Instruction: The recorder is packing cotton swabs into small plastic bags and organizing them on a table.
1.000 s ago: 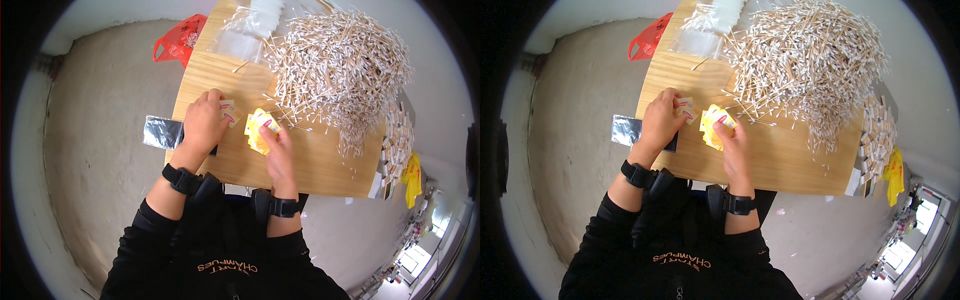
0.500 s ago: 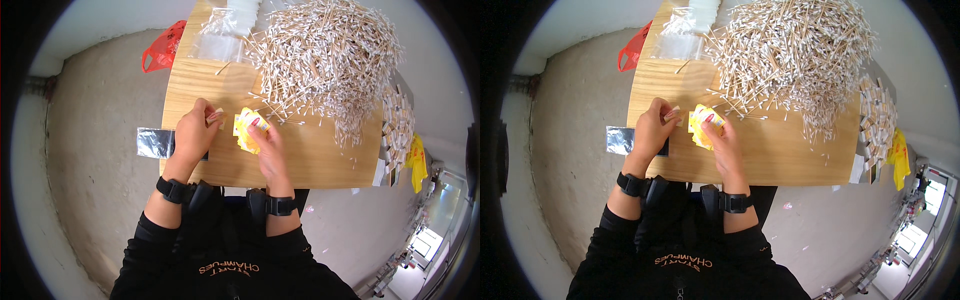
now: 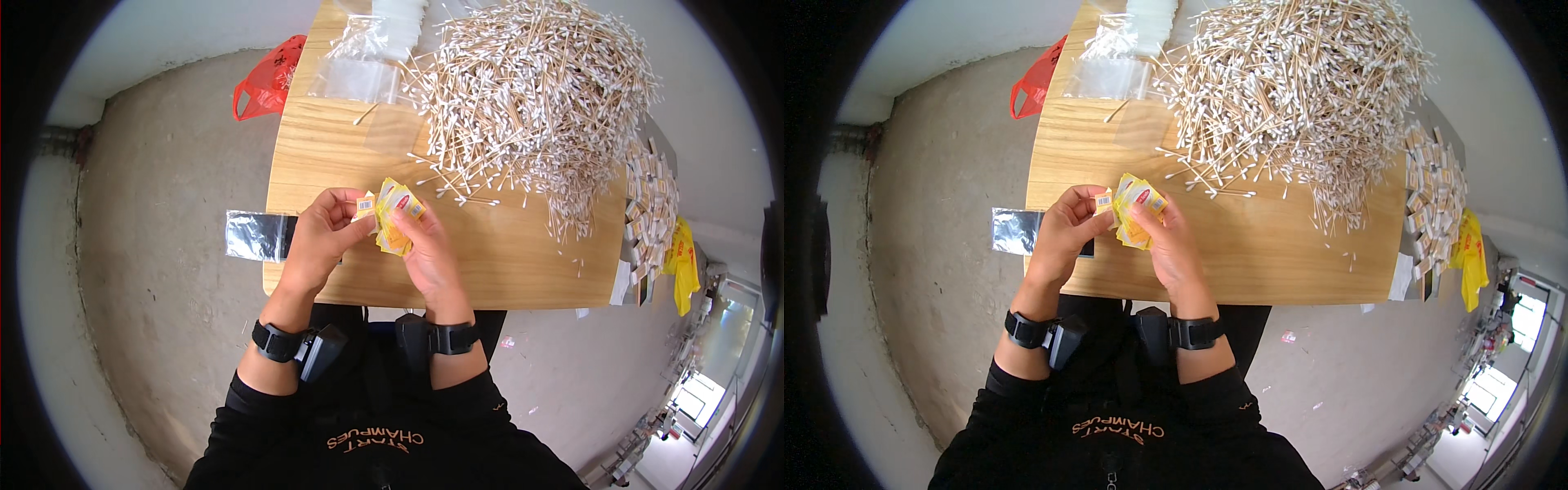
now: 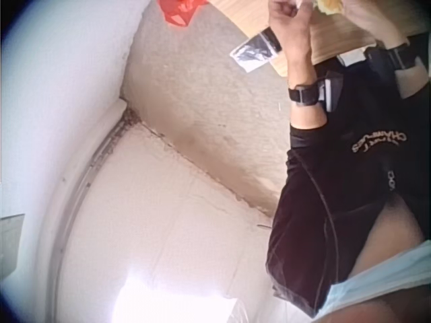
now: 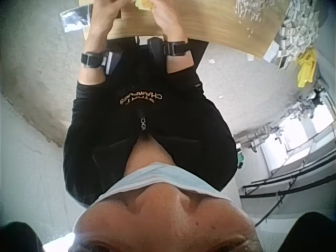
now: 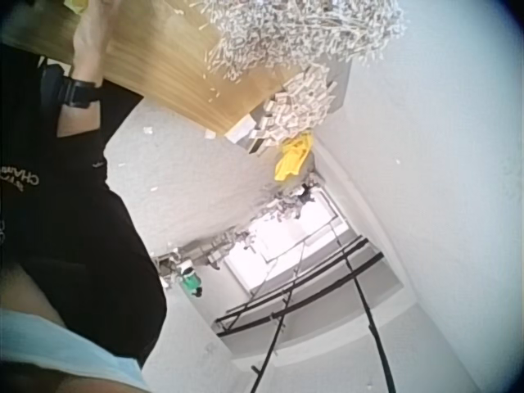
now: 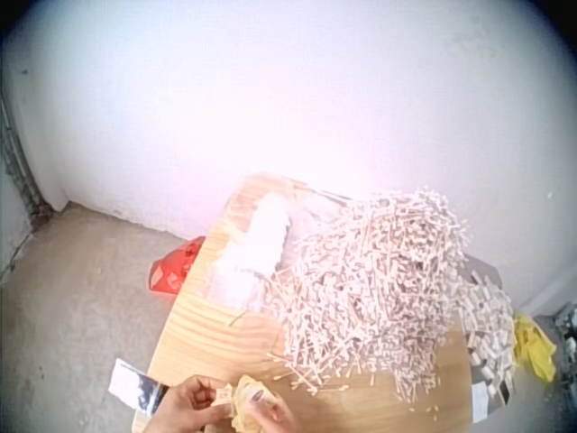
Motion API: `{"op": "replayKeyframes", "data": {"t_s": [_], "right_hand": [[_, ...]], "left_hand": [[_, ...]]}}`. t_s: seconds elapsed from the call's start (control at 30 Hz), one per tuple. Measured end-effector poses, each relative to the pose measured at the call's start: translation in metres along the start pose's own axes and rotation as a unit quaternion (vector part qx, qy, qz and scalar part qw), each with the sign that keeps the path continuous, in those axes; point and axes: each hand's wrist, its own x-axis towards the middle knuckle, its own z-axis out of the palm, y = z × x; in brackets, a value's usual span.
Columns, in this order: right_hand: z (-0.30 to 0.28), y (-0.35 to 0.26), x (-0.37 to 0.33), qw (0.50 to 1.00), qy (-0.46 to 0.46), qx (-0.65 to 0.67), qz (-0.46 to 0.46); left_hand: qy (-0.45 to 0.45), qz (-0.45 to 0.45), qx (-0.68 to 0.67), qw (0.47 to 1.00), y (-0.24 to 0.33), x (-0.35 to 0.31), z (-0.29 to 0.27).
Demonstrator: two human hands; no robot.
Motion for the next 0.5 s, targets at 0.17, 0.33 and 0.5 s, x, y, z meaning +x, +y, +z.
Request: {"op": "replayKeyframes", "data": {"t_s": [0.17,0.33,0.5], "right_hand": [[-0.001,-0.002,-0.001,1.0,-0.003,-0.004,0.002],[0.004,0.002,0.0,1.0,0.009,-0.024,-0.01],[0.017,0.008,0.007,0.999,-0.001,-0.044,-0.023]], "left_hand": [[0.003,-0.023,-0.033,0.999,0.009,-0.005,0.001],[0.05,0.007,-0.036,0.998,0.002,-0.005,-0.006],[0.084,0.008,-0.037,0.996,-0.008,-0.001,-0.005]]}}
